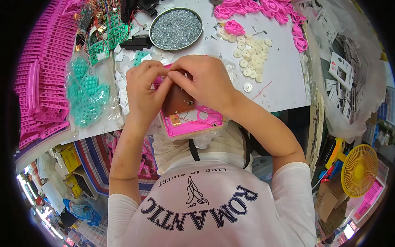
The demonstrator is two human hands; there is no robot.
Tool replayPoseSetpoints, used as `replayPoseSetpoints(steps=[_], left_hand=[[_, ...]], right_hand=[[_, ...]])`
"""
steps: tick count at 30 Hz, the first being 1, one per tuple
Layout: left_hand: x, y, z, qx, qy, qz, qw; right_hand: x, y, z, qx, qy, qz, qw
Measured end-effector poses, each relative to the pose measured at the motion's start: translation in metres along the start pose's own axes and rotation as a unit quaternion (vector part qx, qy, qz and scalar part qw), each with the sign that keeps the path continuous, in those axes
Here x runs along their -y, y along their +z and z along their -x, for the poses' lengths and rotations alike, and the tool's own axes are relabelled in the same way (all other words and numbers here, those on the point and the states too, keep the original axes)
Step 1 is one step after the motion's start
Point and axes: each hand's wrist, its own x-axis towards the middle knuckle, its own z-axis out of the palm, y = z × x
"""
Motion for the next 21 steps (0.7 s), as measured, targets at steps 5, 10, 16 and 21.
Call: replayPoseSetpoints(steps=[5, 10, 16, 21], left_hand=[[-0.002, -0.011, 0.005, 0.089, -0.14, 0.179, 0.97], [0.001, -0.005, 0.011, 0.062, -0.087, 0.134, 0.985], [-0.004, -0.005, 0.011, 0.057, -0.048, 0.105, 0.992], [-0.006, -0.005, 0.011, 0.038, -0.037, 0.105, 0.993]], right_hand=[[-0.007, 0.001, 0.001, -0.004, -0.032, 0.006, 0.999], [0.0, -0.009, 0.018, -0.004, 0.016, -0.029, 0.999], [0.004, -0.013, 0.024, 0.031, 0.063, -0.084, 0.994], [0.001, -0.014, 0.024, 0.05, 0.08, -0.142, 0.985]])
